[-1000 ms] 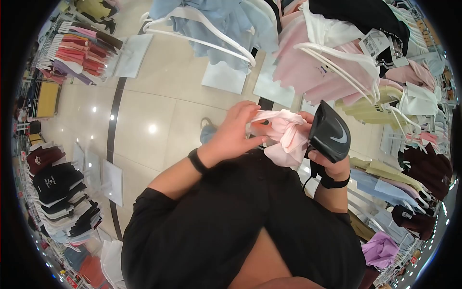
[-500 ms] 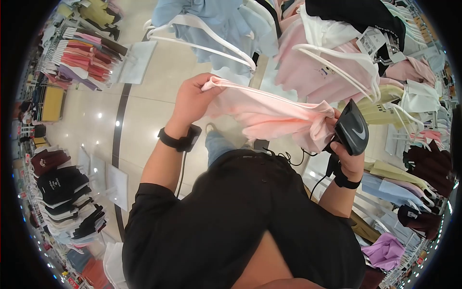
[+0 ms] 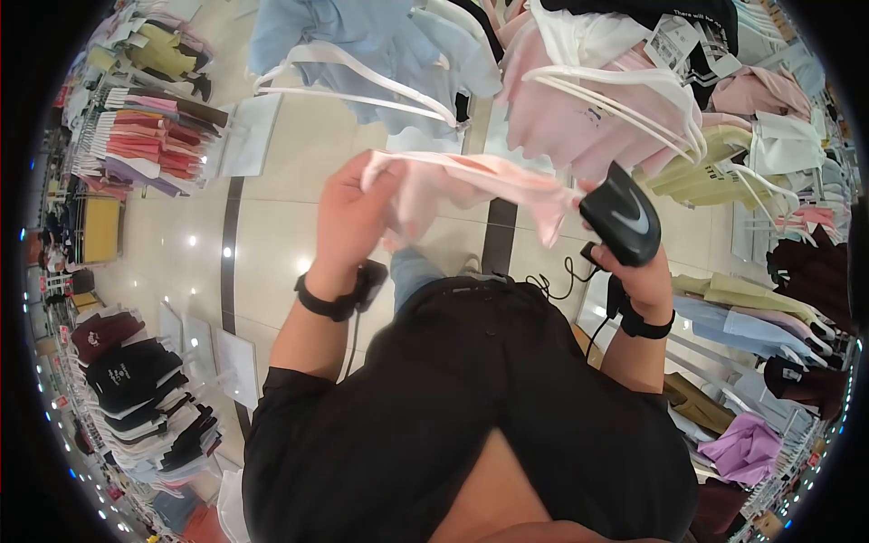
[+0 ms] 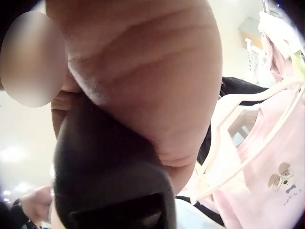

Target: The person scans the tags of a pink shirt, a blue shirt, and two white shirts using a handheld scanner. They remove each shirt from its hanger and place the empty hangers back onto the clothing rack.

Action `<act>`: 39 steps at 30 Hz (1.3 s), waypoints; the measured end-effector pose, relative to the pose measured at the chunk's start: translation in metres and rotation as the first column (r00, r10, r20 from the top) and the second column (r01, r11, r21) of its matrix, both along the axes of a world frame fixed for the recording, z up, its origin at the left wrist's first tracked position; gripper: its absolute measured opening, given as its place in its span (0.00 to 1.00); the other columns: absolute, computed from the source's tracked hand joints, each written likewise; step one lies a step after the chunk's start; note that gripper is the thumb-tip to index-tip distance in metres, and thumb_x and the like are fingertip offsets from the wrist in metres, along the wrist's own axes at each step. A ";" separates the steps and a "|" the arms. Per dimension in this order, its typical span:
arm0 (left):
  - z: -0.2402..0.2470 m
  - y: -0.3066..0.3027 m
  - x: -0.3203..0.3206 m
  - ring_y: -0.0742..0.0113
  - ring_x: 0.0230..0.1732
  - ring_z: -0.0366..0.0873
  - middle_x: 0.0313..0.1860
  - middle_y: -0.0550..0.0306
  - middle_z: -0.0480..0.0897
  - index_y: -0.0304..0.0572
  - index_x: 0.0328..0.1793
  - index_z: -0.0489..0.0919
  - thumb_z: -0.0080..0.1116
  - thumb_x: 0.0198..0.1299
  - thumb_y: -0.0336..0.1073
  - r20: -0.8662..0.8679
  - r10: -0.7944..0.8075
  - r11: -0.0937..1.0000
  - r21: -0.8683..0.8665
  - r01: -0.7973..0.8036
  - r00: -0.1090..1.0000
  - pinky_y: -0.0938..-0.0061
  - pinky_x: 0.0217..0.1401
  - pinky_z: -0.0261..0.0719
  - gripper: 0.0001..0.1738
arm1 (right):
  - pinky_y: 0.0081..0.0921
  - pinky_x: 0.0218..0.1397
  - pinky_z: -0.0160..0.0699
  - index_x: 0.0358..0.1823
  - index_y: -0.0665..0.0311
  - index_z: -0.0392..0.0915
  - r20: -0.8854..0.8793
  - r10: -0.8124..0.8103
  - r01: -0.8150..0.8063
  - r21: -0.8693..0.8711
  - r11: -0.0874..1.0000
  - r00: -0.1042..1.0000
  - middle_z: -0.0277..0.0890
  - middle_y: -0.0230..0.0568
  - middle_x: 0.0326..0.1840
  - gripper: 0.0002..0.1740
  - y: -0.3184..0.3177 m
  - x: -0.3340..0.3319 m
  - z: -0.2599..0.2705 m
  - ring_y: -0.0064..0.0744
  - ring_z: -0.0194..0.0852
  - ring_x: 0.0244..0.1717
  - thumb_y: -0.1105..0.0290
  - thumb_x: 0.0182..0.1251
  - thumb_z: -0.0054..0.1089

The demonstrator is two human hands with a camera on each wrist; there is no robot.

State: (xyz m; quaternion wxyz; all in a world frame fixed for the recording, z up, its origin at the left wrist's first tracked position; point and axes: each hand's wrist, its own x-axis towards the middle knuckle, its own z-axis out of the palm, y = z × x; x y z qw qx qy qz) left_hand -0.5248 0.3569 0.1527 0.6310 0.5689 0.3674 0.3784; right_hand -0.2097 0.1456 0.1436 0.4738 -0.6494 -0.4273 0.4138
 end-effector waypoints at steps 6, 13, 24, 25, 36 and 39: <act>0.002 -0.032 0.037 0.75 0.46 0.82 0.47 0.61 0.86 0.34 0.58 0.86 0.56 0.74 0.29 0.034 -0.256 0.962 -0.092 0.258 0.966 0.78 0.50 0.79 0.13 | 0.37 0.74 0.72 0.71 0.74 0.75 -0.343 0.483 -0.438 0.204 0.876 0.806 0.63 0.59 0.84 0.33 0.025 -0.036 0.009 0.46 0.69 0.80 0.72 0.66 0.71; -0.011 -0.062 0.055 0.67 0.42 0.80 0.48 0.59 0.82 0.39 0.51 0.89 0.54 0.69 0.23 -0.173 -0.177 0.874 0.426 0.236 0.969 0.71 0.48 0.80 0.13 | 0.36 0.75 0.71 0.75 0.74 0.72 -0.136 0.468 -0.447 0.161 0.880 0.873 0.71 0.54 0.79 0.38 0.031 -0.042 -0.006 0.43 0.72 0.76 0.73 0.63 0.75; -0.014 -0.050 0.054 0.69 0.30 0.83 0.31 0.53 0.86 0.36 0.47 0.88 0.59 0.71 0.31 -0.191 -0.193 0.962 0.155 0.223 0.963 0.71 0.36 0.79 0.09 | 0.44 0.82 0.67 0.78 0.75 0.68 -0.167 0.528 -0.506 0.159 0.848 0.833 0.69 0.55 0.81 0.45 0.048 -0.058 0.008 0.49 0.65 0.82 0.69 0.60 0.80; -0.014 -0.055 0.055 0.65 0.32 0.84 0.32 0.52 0.86 0.36 0.52 0.88 0.59 0.70 0.30 -0.211 -0.196 0.929 0.273 0.251 0.958 0.69 0.37 0.80 0.10 | 0.44 0.82 0.66 0.78 0.75 0.68 -0.200 0.479 -0.446 0.190 0.875 0.855 0.68 0.54 0.82 0.47 0.045 -0.059 0.002 0.48 0.64 0.83 0.67 0.60 0.81; -0.039 -0.060 0.023 0.60 0.41 0.85 0.38 0.54 0.87 0.38 0.63 0.85 0.62 0.71 0.29 -0.198 -0.502 0.715 0.453 0.533 0.842 0.68 0.46 0.83 0.16 | 0.36 0.68 0.74 0.58 0.75 0.82 -0.253 0.181 -0.115 0.254 0.960 0.950 0.83 0.49 0.59 0.27 0.023 -0.030 0.002 0.44 0.80 0.62 0.79 0.54 0.70; -0.063 -0.042 0.012 0.68 0.44 0.86 0.41 0.57 0.88 0.38 0.61 0.86 0.62 0.72 0.30 -0.119 -0.236 0.962 0.111 0.249 0.965 0.71 0.47 0.83 0.14 | 0.41 0.60 0.79 0.52 0.75 0.82 -0.049 0.381 -0.348 0.312 0.884 0.923 0.85 0.50 0.52 0.19 0.014 -0.010 0.013 0.48 0.82 0.55 0.76 0.59 0.69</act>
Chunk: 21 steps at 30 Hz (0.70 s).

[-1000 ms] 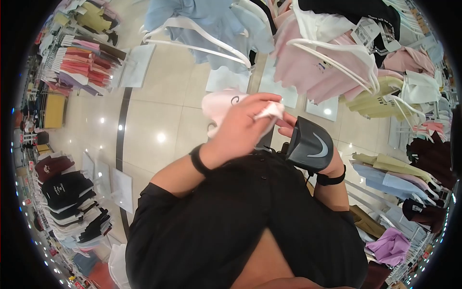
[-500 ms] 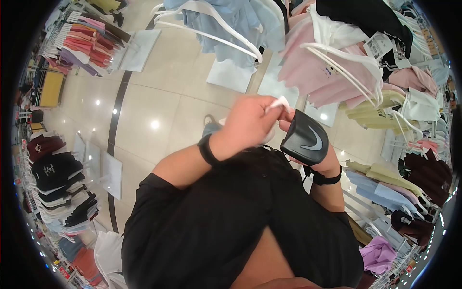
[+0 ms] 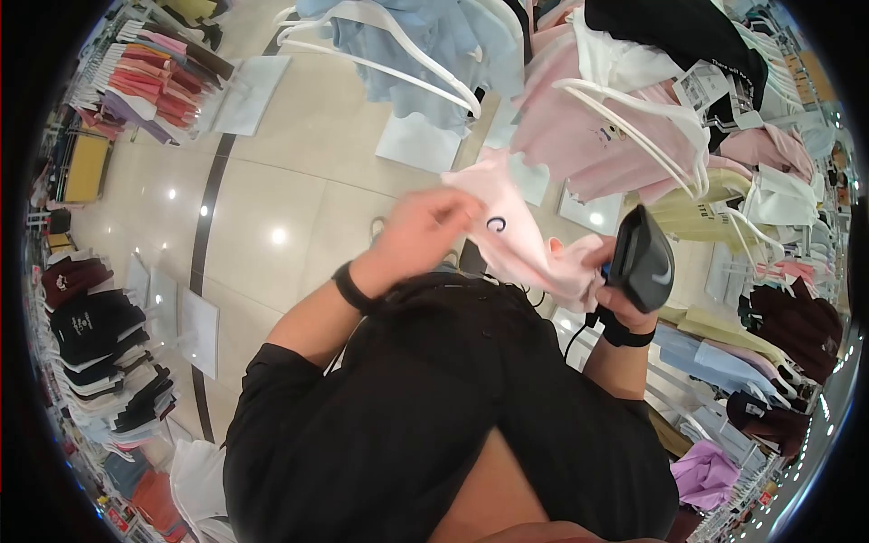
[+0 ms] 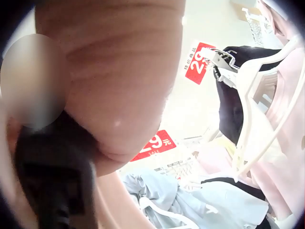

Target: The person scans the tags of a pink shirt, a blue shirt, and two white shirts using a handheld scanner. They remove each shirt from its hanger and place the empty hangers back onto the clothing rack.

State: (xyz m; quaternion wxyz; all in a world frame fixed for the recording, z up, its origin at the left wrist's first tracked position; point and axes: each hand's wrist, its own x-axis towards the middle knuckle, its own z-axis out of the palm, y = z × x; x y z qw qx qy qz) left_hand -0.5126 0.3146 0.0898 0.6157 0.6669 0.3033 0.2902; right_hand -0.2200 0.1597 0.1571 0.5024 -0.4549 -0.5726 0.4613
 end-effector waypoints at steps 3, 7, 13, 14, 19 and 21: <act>-0.010 0.017 0.000 0.66 0.49 0.86 0.53 0.53 0.88 0.39 0.64 0.85 0.62 0.72 0.31 -0.121 0.007 1.000 0.027 -0.003 0.993 0.71 0.50 0.83 0.16 | 0.31 0.51 0.81 0.50 0.71 0.84 0.306 0.116 -0.136 0.045 0.990 0.945 0.86 0.45 0.48 0.16 -0.008 -0.002 -0.014 0.36 0.84 0.46 0.74 0.60 0.72; -0.022 0.003 0.028 0.54 0.62 0.82 0.68 0.50 0.79 0.44 0.71 0.80 0.63 0.73 0.38 0.017 -0.286 0.932 0.236 0.274 0.958 0.63 0.64 0.81 0.22 | 0.32 0.47 0.80 0.49 0.68 0.83 0.160 0.429 -0.375 -0.285 0.882 0.889 0.86 0.47 0.43 0.26 -0.004 -0.013 -0.010 0.40 0.86 0.41 0.55 0.58 0.78; -0.052 -0.016 0.044 0.57 0.55 0.83 0.54 0.54 0.85 0.48 0.69 0.82 0.67 0.71 0.45 0.118 -0.742 0.664 -0.004 0.747 0.660 0.67 0.62 0.77 0.23 | 0.32 0.44 0.82 0.50 0.66 0.87 0.122 0.619 -0.613 -0.090 0.785 0.776 0.86 0.47 0.45 0.21 0.028 -0.035 0.014 0.47 0.86 0.41 0.63 0.57 0.76; -0.052 -0.011 0.039 0.56 0.52 0.82 0.50 0.53 0.84 0.47 0.65 0.84 0.67 0.70 0.45 0.009 -0.721 0.693 0.031 0.721 0.693 0.66 0.58 0.78 0.21 | 0.34 0.47 0.82 0.56 0.69 0.85 0.153 0.637 -0.628 -0.109 0.770 0.755 0.86 0.51 0.48 0.29 0.030 -0.028 0.018 0.51 0.86 0.43 0.58 0.56 0.79; -0.037 0.014 -0.016 0.60 0.34 0.76 0.36 0.57 0.78 0.44 0.46 0.87 0.71 0.66 0.42 -0.208 -0.445 0.841 0.238 0.486 0.871 0.65 0.39 0.74 0.11 | 0.34 0.45 0.81 0.53 0.70 0.87 0.144 0.423 -0.406 -0.129 0.905 0.895 0.85 0.49 0.48 0.23 0.020 -0.025 0.022 0.47 0.84 0.39 0.63 0.60 0.78; -0.040 0.014 -0.034 0.60 0.31 0.78 0.38 0.56 0.80 0.43 0.44 0.86 0.73 0.61 0.36 -0.254 -0.357 0.893 0.188 0.408 0.899 0.67 0.36 0.76 0.09 | 0.34 0.44 0.81 0.51 0.71 0.87 0.126 0.375 -0.370 -0.066 0.927 0.918 0.86 0.47 0.46 0.22 0.021 -0.028 0.016 0.44 0.83 0.38 0.64 0.61 0.78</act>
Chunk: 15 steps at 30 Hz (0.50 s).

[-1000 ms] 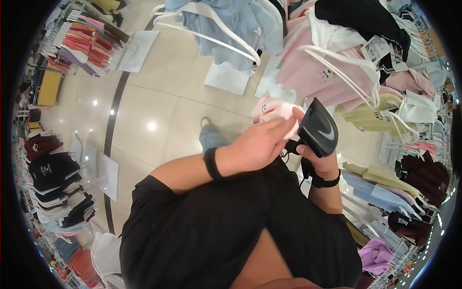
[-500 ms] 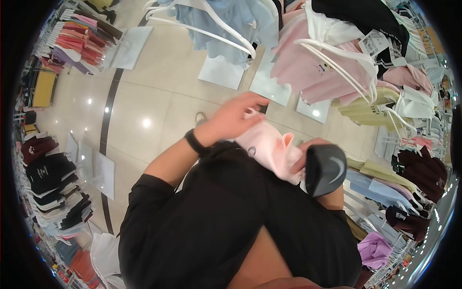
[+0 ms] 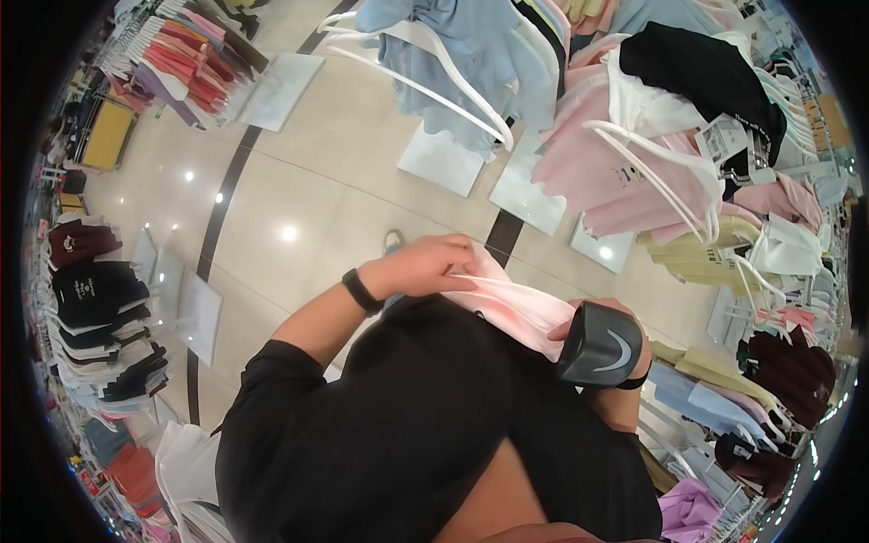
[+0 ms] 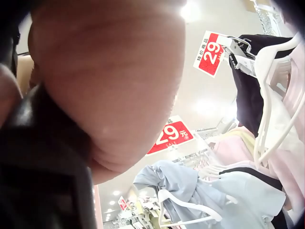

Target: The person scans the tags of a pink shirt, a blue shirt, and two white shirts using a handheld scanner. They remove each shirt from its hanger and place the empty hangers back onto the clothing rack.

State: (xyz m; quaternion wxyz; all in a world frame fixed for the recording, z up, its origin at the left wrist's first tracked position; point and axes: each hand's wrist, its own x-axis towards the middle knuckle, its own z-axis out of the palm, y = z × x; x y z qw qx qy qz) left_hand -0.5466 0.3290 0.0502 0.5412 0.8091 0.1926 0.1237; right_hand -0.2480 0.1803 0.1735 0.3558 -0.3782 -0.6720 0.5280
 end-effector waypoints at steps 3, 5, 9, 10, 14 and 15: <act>-0.016 0.004 -0.021 0.59 0.34 0.82 0.40 0.53 0.85 0.42 0.45 0.86 0.71 0.59 0.32 -0.060 0.076 0.980 0.188 -0.064 0.995 0.69 0.39 0.79 0.09 | 0.33 0.47 0.83 0.49 0.72 0.87 -0.043 -0.038 0.031 -0.168 0.985 0.998 0.87 0.48 0.46 0.22 0.004 -0.003 0.003 0.43 0.85 0.40 0.64 0.57 0.78; -0.012 0.007 -0.031 0.58 0.38 0.85 0.43 0.51 0.87 0.41 0.48 0.87 0.69 0.59 0.28 -0.171 0.247 0.962 0.163 -0.219 0.954 0.69 0.42 0.82 0.11 | 0.31 0.44 0.82 0.44 0.73 0.88 -0.056 -0.055 0.050 -0.087 0.995 0.997 0.89 0.46 0.42 0.21 0.019 -0.011 0.003 0.38 0.86 0.38 0.64 0.53 0.77; 0.001 0.013 -0.047 0.59 0.43 0.88 0.45 0.48 0.89 0.39 0.53 0.88 0.64 0.61 0.24 -0.058 0.630 0.775 0.104 -0.623 0.774 0.70 0.48 0.84 0.14 | 0.30 0.49 0.82 0.52 0.71 0.85 0.128 -0.101 0.108 -0.043 0.993 0.987 0.89 0.47 0.46 0.24 0.038 -0.015 -0.004 0.35 0.87 0.42 0.68 0.55 0.77; 0.006 0.016 -0.051 0.65 0.45 0.86 0.46 0.53 0.90 0.35 0.57 0.87 0.60 0.66 0.23 -0.083 0.667 0.742 -0.019 -0.670 0.741 0.72 0.52 0.83 0.15 | 0.34 0.59 0.81 0.60 0.73 0.80 0.141 -0.046 0.068 -0.150 0.986 0.989 0.86 0.51 0.54 0.32 0.040 -0.011 -0.008 0.44 0.85 0.48 0.69 0.52 0.75; 0.030 0.023 -0.060 0.72 0.53 0.82 0.51 0.61 0.87 0.34 0.61 0.83 0.52 0.75 0.26 0.103 0.784 0.582 -0.465 -0.667 0.612 0.74 0.60 0.79 0.14 | 0.33 0.63 0.80 0.64 0.73 0.78 0.108 0.038 -0.008 -0.270 0.963 0.993 0.86 0.49 0.58 0.34 0.067 -0.023 -0.017 0.40 0.85 0.54 0.73 0.53 0.75; 0.034 0.028 -0.064 0.73 0.53 0.82 0.51 0.61 0.87 0.34 0.61 0.83 0.51 0.74 0.25 0.120 0.786 0.576 -0.496 -0.650 0.606 0.74 0.59 0.79 0.15 | 0.32 0.64 0.79 0.65 0.73 0.78 0.076 -0.033 0.051 -0.249 0.967 0.997 0.85 0.48 0.61 0.34 0.075 -0.031 -0.017 0.38 0.84 0.56 0.74 0.53 0.74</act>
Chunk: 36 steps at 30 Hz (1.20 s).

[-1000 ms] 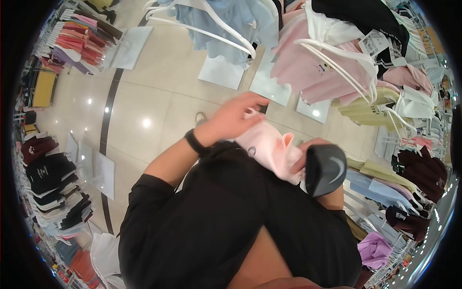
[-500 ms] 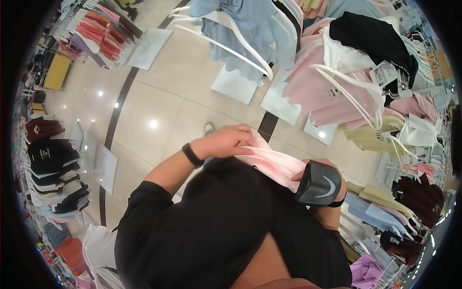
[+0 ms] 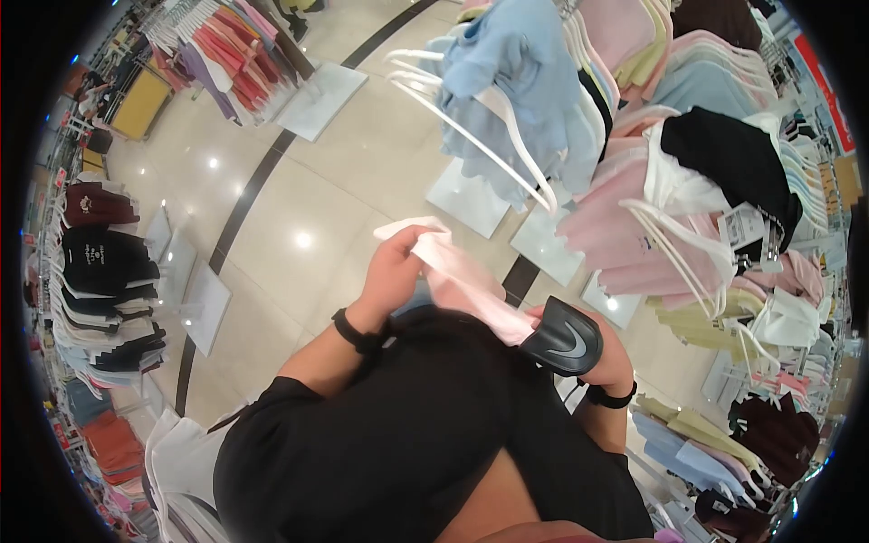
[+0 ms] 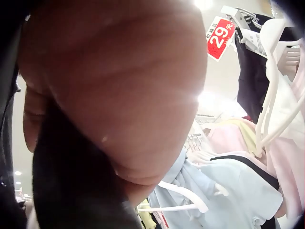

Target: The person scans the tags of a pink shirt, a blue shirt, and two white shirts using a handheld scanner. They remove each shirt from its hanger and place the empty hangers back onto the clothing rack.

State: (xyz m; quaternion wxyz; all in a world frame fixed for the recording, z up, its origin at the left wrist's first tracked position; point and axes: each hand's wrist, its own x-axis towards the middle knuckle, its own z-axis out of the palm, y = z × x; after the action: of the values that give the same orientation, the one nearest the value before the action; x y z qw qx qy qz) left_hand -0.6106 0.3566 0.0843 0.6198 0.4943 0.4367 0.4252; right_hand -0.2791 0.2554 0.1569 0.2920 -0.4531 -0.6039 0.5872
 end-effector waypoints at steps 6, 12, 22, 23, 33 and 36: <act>0.001 0.038 -0.032 0.76 0.47 0.81 0.43 0.62 0.86 0.37 0.57 0.83 0.55 0.73 0.30 -0.099 -0.044 0.998 0.050 0.050 0.994 0.76 0.52 0.79 0.11 | 0.34 0.77 0.70 0.77 0.72 0.68 0.077 -0.239 0.208 0.289 0.935 0.968 0.72 0.49 0.79 0.44 0.061 -0.031 -0.005 0.38 0.75 0.74 0.80 0.55 0.74; 0.009 0.080 -0.050 0.75 0.43 0.82 0.38 0.62 0.83 0.34 0.50 0.83 0.56 0.74 0.31 -0.163 -0.121 0.984 0.108 0.140 0.979 0.76 0.44 0.81 0.08 | 0.40 0.85 0.53 0.79 0.70 0.66 0.107 -0.475 0.388 0.437 0.811 0.873 0.54 0.50 0.88 0.48 0.122 -0.052 -0.034 0.49 0.54 0.86 0.77 0.51 0.73; 0.009 0.146 -0.083 0.73 0.40 0.82 0.40 0.58 0.81 0.31 0.49 0.80 0.52 0.72 0.24 -0.099 -0.190 0.982 -0.011 0.190 0.977 0.71 0.46 0.88 0.06 | 0.29 0.71 0.72 0.71 0.69 0.70 0.195 -0.461 0.373 0.363 0.854 0.866 0.79 0.42 0.64 0.40 0.156 -0.080 -0.048 0.33 0.77 0.65 0.75 0.55 0.77; 0.000 0.152 -0.087 0.74 0.40 0.81 0.39 0.59 0.82 0.32 0.49 0.80 0.53 0.72 0.25 -0.123 -0.203 0.979 0.000 0.205 0.971 0.73 0.45 0.86 0.06 | 0.29 0.67 0.73 0.67 0.68 0.72 0.177 -0.489 0.385 0.416 0.824 0.854 0.79 0.38 0.59 0.35 0.156 -0.083 -0.051 0.30 0.77 0.59 0.75 0.56 0.76; -0.013 0.190 -0.082 0.74 0.42 0.82 0.41 0.59 0.85 0.34 0.56 0.80 0.53 0.71 0.25 -0.134 -0.281 0.954 0.064 0.291 0.950 0.77 0.47 0.81 0.11 | 0.31 0.64 0.76 0.64 0.70 0.76 0.060 -0.752 0.631 0.503 0.591 0.657 0.79 0.44 0.58 0.36 0.132 -0.104 -0.030 0.39 0.81 0.57 0.75 0.51 0.77; -0.017 0.198 -0.073 0.72 0.46 0.82 0.44 0.58 0.85 0.34 0.57 0.80 0.52 0.72 0.25 -0.150 -0.245 0.946 0.179 0.270 0.958 0.74 0.54 0.80 0.12 | 0.31 0.65 0.75 0.64 0.69 0.76 0.007 -0.728 0.649 0.447 0.615 0.685 0.79 0.43 0.57 0.38 0.112 -0.097 -0.023 0.40 0.80 0.57 0.71 0.48 0.80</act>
State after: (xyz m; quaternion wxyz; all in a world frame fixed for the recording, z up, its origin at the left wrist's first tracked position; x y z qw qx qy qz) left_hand -0.6835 0.5547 0.0669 0.5890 0.6322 0.3622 0.3496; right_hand -0.3766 0.3679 0.1337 0.5252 -0.6318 -0.5156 0.2431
